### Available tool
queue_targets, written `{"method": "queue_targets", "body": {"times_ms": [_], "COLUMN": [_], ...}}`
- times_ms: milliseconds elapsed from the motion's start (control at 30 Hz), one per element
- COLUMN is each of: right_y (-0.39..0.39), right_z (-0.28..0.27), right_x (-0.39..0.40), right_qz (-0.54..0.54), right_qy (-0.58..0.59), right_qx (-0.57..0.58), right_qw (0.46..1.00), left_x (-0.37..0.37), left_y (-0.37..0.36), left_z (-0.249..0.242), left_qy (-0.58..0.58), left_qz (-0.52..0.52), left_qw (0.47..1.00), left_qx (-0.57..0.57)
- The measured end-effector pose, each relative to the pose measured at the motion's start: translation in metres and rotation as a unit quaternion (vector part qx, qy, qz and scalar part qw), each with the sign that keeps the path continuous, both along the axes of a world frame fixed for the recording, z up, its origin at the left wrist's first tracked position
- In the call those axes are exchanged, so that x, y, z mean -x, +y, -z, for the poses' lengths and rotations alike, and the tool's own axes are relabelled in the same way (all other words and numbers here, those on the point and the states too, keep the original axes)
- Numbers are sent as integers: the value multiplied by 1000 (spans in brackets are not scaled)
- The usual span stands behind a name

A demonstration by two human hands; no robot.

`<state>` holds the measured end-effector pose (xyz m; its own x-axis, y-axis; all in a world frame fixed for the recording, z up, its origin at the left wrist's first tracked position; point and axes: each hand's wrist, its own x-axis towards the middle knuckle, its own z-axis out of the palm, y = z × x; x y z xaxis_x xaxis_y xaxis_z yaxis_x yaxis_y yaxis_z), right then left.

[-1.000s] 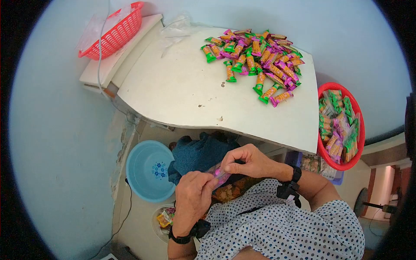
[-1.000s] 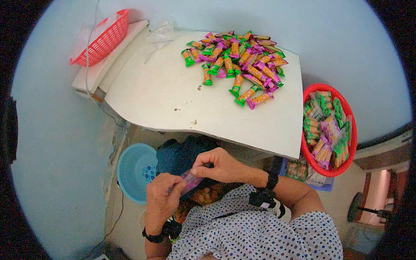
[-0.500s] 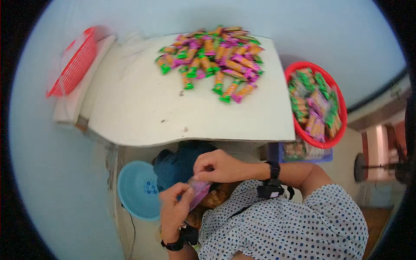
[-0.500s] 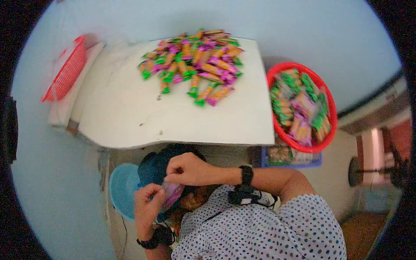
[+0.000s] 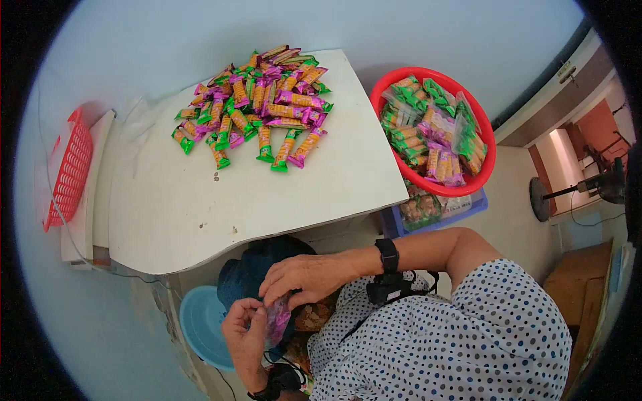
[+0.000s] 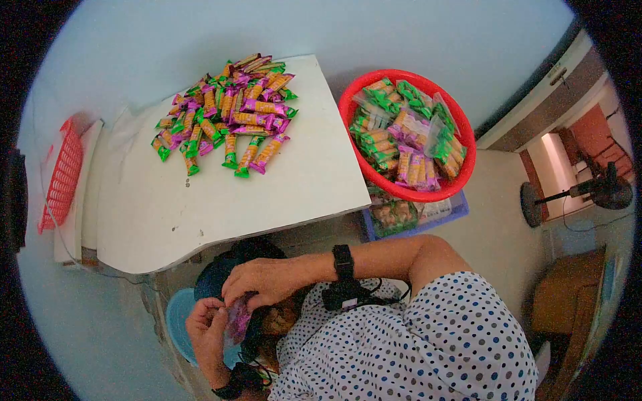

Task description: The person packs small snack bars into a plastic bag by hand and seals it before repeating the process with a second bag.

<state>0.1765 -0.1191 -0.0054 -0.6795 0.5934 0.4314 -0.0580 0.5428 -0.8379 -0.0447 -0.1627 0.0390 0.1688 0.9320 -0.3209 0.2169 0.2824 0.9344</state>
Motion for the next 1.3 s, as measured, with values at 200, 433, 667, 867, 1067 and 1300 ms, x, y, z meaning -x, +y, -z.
{"method": "queue_targets", "body": {"times_ms": [200, 433, 667, 867, 1067, 1300], "right_y": [-2, 0, 11, 28, 38, 52], "right_z": [-2, -94, -132, -78, -37, -25], "right_x": [0, -78, -228, -352, -352, -389], "right_qz": [33, 132, 451, 585, 635, 678], "right_qy": [-19, -14, 196, 156, 135, -31], "right_qx": [35, 251, 246, 275, 322, 248], "right_qw": [999, 959, 835, 747, 689, 691], "left_x": [5, 7, -28, -27, -26, -25], "left_y": [0, 2, 18, 21, 17, 15], "left_z": [2, 27, 50, 73, 77, 79], "left_qy": [32, 69, -90, -99, -105, -102], "left_qz": [-15, -42, 45, 26, 4, 1], "left_qw": [997, 992, 994, 994, 992, 994], "left_qx": [-65, -102, 45, 46, 65, 39]}}
